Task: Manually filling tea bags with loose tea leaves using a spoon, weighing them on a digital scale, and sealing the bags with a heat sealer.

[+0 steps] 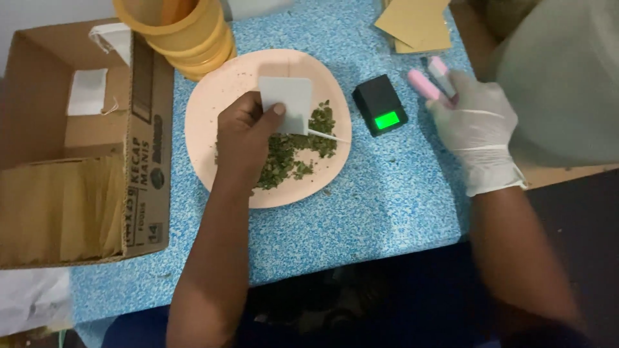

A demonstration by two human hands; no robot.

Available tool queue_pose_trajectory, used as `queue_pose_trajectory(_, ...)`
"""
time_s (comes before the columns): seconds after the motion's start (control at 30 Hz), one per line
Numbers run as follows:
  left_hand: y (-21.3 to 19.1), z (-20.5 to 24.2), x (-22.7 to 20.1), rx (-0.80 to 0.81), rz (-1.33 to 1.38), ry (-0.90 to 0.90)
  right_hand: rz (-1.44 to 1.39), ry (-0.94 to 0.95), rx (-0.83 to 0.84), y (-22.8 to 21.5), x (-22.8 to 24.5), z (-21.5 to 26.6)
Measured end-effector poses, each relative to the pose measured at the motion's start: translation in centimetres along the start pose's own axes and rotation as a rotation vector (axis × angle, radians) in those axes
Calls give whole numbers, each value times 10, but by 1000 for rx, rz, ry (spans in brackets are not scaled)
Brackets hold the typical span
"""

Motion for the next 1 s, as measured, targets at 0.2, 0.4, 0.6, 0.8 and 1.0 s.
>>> queue_pose_trajectory(0.2,6,-2,6,18,152,51,-24,36,21,-1,6,6)
queue_pose_trajectory(0.4,5,-1,5,12,195,43,-317,-171,-105,-23,37,21)
queue_pose_trajectory(0.6,5,2,-3,10,168,10,-857,-356,-6,-20,103,46)
queue_pose_trajectory(0.8,9,5,0,-18,120,71,-1155,-198,76,29,139,51)
queue_pose_trajectory(1.0,4,3,-2,9,-67,82,-1160,-218,104,35,151,49)
Point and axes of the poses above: each hand's wrist, its own z-axis away from the middle knuckle, its own y-axis out of the palm, x = y × z, the point moved 3 cm from there along -z, towards the middle knuckle, and after that the axes turned 15 degrees about -z, right-handed, at the moved point
